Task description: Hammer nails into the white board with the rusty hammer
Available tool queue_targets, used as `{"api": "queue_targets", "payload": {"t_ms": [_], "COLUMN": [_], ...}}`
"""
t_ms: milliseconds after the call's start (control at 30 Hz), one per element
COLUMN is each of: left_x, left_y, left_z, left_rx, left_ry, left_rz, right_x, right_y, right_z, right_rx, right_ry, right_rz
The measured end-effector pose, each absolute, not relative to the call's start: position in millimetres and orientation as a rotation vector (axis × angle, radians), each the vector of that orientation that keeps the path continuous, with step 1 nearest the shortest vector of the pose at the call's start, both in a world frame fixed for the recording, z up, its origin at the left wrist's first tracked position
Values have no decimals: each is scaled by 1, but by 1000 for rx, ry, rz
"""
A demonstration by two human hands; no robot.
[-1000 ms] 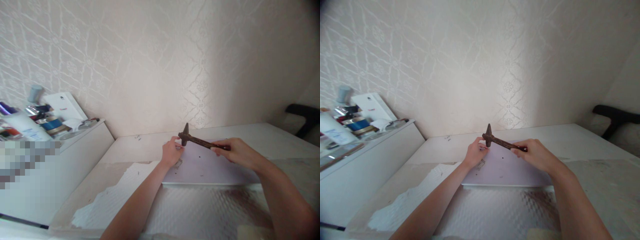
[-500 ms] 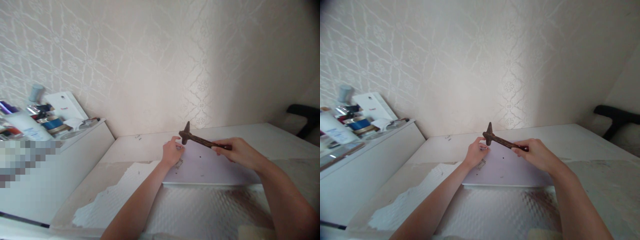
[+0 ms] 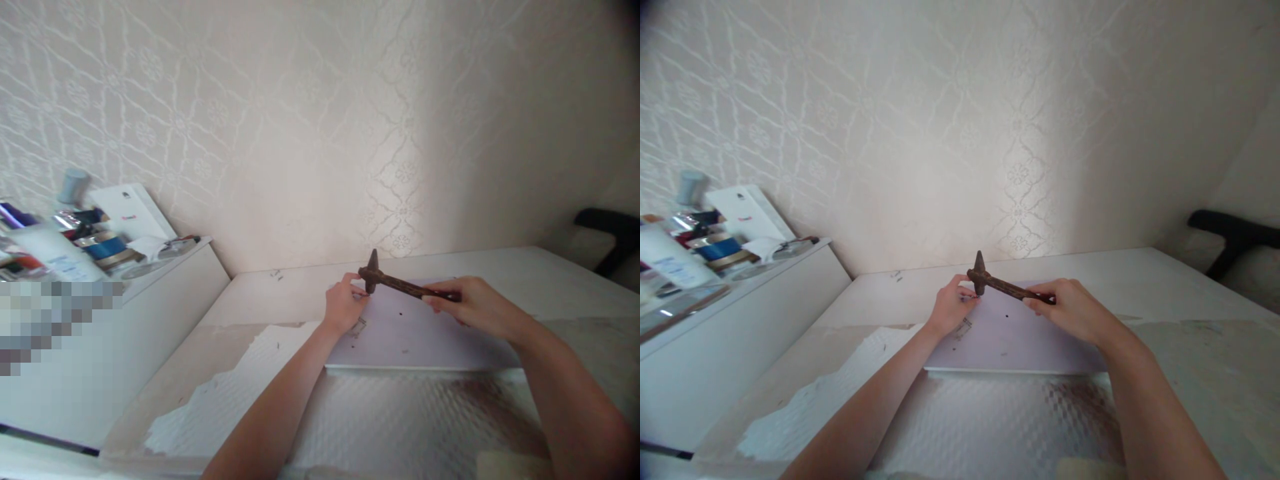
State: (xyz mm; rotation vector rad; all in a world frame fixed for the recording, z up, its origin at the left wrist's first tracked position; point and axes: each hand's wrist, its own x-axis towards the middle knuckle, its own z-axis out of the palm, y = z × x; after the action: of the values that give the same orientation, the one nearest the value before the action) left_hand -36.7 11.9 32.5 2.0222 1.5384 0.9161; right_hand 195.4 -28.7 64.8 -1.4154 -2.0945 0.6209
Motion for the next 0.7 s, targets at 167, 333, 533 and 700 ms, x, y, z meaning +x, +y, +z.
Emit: {"api": "queue_targets", "payload": {"t_ms": [167, 333, 533, 700], "left_x": [-36, -37, -39, -40], "left_y": [11, 11, 12, 12], "left_z": [34, 33, 33, 33], "left_rx": [2018, 2006, 1991, 1965], "left_ry": [1552, 1538, 1520, 1523], "left_rz": [919, 930, 917, 927], "right_x": [197, 197, 197, 197], "right_y": [-28, -28, -28, -28], "right_z": [63, 63, 64, 64], "right_rx": [-1417, -1433, -1429, -1439], "right_ry": [-2070, -2061, -2069, -2060], "right_rz": [603, 598, 579, 549]}}
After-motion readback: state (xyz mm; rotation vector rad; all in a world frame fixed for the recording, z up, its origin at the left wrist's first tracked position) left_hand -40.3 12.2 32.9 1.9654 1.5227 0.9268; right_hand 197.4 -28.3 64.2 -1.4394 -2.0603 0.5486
